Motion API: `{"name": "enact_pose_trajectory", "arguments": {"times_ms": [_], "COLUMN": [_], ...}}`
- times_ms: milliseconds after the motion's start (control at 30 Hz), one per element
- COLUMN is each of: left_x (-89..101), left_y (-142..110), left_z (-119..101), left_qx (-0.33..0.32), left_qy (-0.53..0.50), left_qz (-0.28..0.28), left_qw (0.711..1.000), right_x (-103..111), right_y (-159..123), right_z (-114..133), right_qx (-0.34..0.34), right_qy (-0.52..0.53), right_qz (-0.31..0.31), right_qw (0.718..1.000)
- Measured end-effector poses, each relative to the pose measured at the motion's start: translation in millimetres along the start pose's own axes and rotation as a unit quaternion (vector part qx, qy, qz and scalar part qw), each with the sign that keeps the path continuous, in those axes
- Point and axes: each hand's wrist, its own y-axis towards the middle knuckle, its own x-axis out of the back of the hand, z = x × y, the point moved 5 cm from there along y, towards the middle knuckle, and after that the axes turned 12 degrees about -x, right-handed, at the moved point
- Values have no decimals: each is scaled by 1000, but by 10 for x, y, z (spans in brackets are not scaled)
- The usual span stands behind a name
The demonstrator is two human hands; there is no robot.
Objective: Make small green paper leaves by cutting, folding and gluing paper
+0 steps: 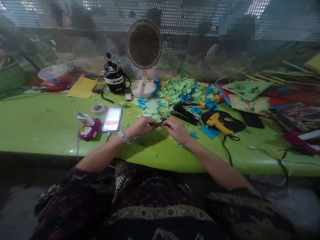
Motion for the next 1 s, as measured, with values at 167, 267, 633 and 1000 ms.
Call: {"name": "enact_pose_trajectory", "arguments": {"times_ms": [167,267,633,1000], "left_x": [-72,-96,-128,-143], "left_y": [-39,-62,-78,-64], "left_z": [83,94,49,-1], "left_qx": [159,218,239,230], "left_qy": [-232,-328,-423,-455], "left_qz": [-42,-86,-146,-163], "left_qw": [959,915,862,845], "right_x": [132,184,40,51], "right_y": [-8,-42,-100,-86], "right_z": [60,125,196,167], "right_qx": [7,35,82,67], "right_qy": [38,38,-71,-41], "right_qz": [-92,-125,-94,-118], "right_qw": [995,991,990,990]}}
